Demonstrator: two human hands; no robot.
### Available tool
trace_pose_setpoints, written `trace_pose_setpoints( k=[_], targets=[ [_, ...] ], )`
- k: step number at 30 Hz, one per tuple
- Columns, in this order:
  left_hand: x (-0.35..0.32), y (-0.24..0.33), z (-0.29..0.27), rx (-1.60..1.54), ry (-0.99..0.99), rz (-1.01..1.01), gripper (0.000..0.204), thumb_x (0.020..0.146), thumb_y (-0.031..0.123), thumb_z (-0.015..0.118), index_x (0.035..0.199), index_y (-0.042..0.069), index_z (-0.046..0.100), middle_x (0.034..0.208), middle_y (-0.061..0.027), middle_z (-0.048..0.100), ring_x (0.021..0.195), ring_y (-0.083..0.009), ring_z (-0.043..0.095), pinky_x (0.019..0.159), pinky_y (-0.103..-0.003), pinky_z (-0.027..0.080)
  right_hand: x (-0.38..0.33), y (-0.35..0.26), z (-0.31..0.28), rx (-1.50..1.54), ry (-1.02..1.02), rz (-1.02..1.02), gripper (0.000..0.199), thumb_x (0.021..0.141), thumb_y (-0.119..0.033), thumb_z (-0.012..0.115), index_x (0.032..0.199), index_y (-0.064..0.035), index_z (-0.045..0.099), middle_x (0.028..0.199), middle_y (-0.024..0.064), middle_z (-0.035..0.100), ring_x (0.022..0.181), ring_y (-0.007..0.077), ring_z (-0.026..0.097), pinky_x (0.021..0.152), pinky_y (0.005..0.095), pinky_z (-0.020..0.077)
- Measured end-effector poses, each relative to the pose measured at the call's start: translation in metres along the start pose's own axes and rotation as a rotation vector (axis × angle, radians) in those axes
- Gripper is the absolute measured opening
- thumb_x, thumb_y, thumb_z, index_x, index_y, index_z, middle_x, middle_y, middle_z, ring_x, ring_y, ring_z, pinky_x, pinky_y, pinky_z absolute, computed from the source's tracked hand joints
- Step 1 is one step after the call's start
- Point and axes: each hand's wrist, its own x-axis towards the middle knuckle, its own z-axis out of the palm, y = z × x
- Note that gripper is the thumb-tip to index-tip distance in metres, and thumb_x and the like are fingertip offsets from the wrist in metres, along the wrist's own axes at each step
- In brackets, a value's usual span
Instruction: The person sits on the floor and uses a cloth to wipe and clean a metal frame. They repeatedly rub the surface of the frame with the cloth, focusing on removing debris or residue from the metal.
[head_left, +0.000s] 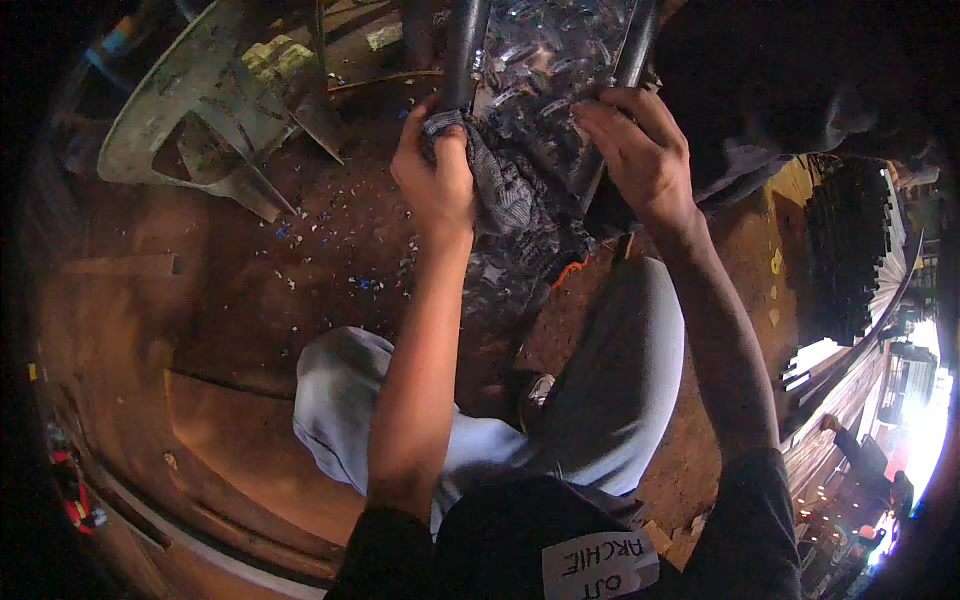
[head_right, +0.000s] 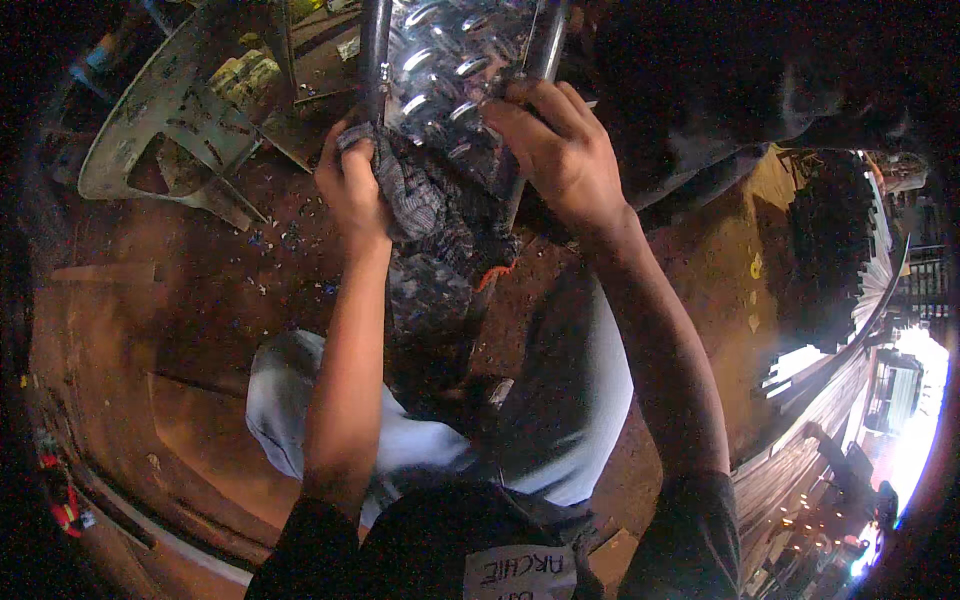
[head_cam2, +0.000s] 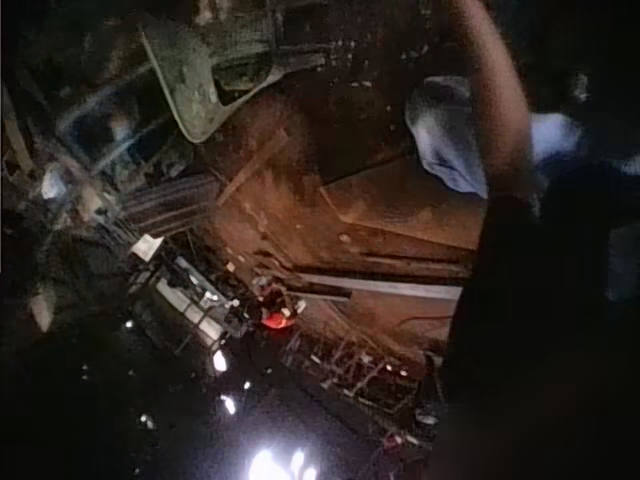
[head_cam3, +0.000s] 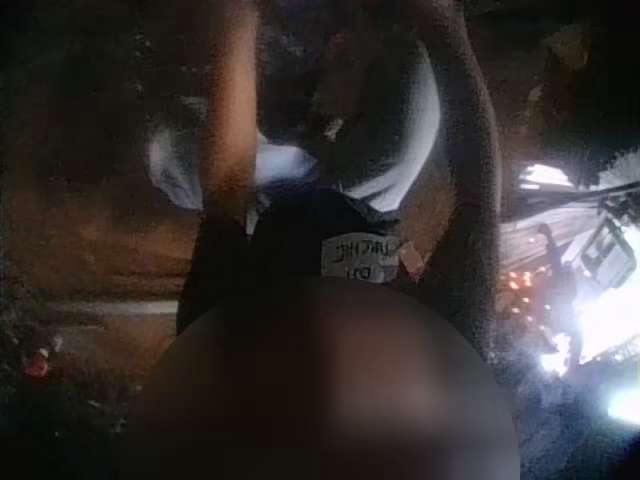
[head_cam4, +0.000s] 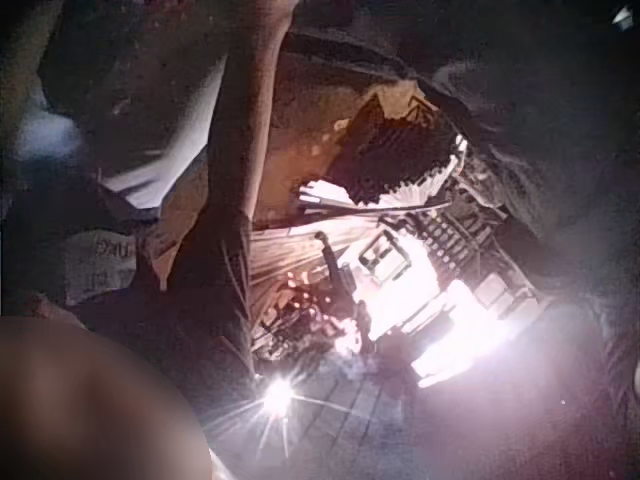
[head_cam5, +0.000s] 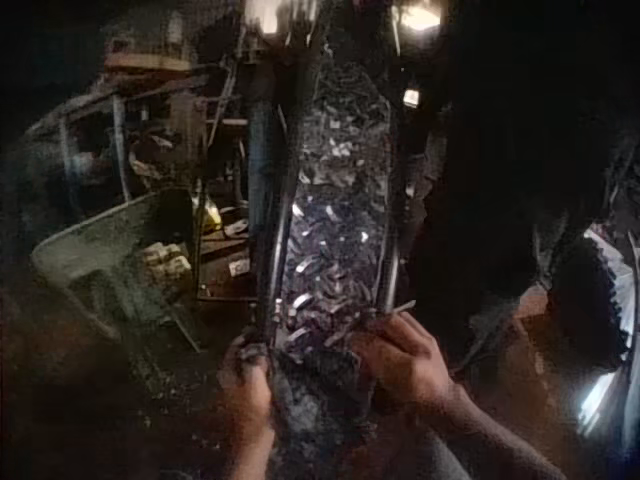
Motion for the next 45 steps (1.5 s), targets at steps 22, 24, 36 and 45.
trace_pose_setpoints(
  k=[22,24,36,45],
  targets=[
    [-0.003,0.006,0.004,0.036,0.023,-0.013,0.035,0.076,0.009,0.053,0.106,-0.006,0.060,0.082,-0.0053,0.060,0.072,-0.0121,0.053,0.066,-0.026,0.044,-0.009,0.014,0.012,-0.053,0.076,-0.139,0.034,0.063,-0.001,0.070,0.096,-0.0081,0.067,0.092,0.0057,0.061,0.074,0.0226,0.058,0.062,0.0325,0.0494],
    [-0.002,0.004,0.003,0.073,0.028,0.015,0.035,0.076,0.010,0.053,0.107,-0.005,0.060,0.081,-0.0062,0.060,0.070,-0.0125,0.053,0.065,-0.027,0.044,-0.010,0.010,0.013,-0.014,0.109,-0.044,0.032,0.065,-0.001,0.073,0.096,-0.0087,0.068,0.090,0.0055,0.062,0.074,0.0228,0.058,0.062,0.0326,0.0490],
    [-0.002,-0.002,0.001,0.123,0.021,0.073,0.035,0.076,0.012,0.052,0.106,-0.003,0.061,0.076,-0.0100,0.061,0.069,-0.0156,0.056,0.067,-0.030,0.046,0.004,0.017,0.000,0.019,-0.062,-0.145,0.033,0.067,-0.002,0.070,0.099,-0.0123,0.070,0.090,0.0044,0.063,0.076,0.0215,0.061,0.064,0.0310,0.0508],
    [-0.002,-0.001,-0.001,0.160,0.036,0.092,0.036,0.074,0.011,0.053,0.106,-0.003,0.061,0.076,-0.0128,0.062,0.070,-0.0176,0.058,0.068,-0.031,0.047,0.031,0.020,-0.026,0.050,-0.392,-0.252,0.028,0.069,-0.005,0.073,0.097,-0.0092,0.069,0.088,0.0052,0.062,0.078,0.0204,0.065,0.064,0.0314,0.0545]
  ],
)
